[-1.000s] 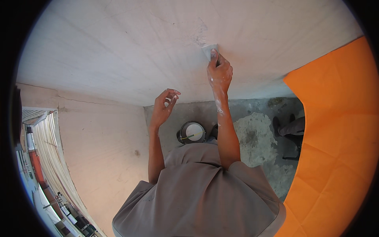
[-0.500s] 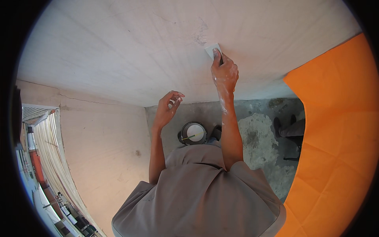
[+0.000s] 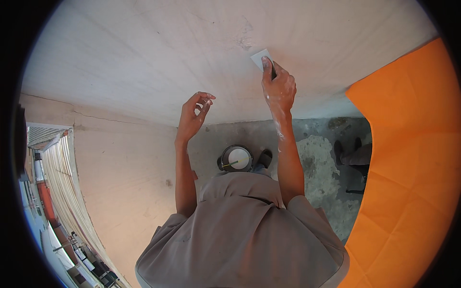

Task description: The person is using a putty knife to apply or scrape filler on a wall to repair it.

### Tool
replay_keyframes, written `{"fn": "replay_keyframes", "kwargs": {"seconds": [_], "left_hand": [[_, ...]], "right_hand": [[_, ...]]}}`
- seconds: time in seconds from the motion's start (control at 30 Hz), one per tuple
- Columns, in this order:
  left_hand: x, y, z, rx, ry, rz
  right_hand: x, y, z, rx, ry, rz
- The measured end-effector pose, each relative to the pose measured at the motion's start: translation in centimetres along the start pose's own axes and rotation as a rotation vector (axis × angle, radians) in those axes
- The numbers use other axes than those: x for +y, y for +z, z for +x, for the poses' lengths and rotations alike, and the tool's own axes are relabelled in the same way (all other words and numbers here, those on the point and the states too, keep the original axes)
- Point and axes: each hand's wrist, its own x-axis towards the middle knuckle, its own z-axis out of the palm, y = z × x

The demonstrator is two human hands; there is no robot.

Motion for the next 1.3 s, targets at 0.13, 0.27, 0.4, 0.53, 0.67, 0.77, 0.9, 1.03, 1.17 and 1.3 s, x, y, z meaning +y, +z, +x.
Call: {"fn": "replay_keyframes", "kwargs": {"seconds": [0.13, 0.27, 0.4, 0.53, 0.67, 0.77, 0.9, 1.03, 1.17, 1.3], "left_hand": [[0.7, 0.2, 0.5, 0.007, 0.042, -0.012], [1.4, 0.3, -0.2, 0.021, 0.067, 0.034], [2.8, -0.7, 0.5, 0.072, 0.096, 0.012], [5.4, -3.0, 3.8, 0.1, 0.178, 0.066], [6.9, -3.6, 5.7, 0.108, 0.235, 0.081], [7.7, -3.8, 6.9, 0.126, 0.278, 0.097], [8.7, -4.5, 7.5, 0.158, 0.133, 0.089], [8.6, -4.3, 7.9, 0.167, 0.169, 0.106], [8.4, -4.8, 8.3, 0.15, 0.163, 0.089], [8.3, -4.7, 8.3, 0.155, 0.154, 0.065]], "right_hand": [[-2.8, -1.3, 1.2, 0.081, -0.138, -0.246], [-2.4, -1.7, -0.3, 0.101, -0.086, -0.254], [-0.6, -1.1, -1.2, 0.148, -0.1, -0.188], [-0.4, 0.3, 0.1, -0.019, 0.055, 0.116], [-0.8, 2.5, -0.3, -0.047, 0.21, 0.377], [-0.9, 1.2, 0.0, -0.172, 0.264, 0.352], [-3.0, -2.0, -0.2, -0.002, 0.016, -0.105], [-2.6, -0.6, -0.2, 0.038, 0.02, -0.142], [-2.2, 1.2, -0.4, 0.167, 0.015, -0.043], [-0.4, 3.8, -0.2, -0.003, 0.166, 0.326]]}}
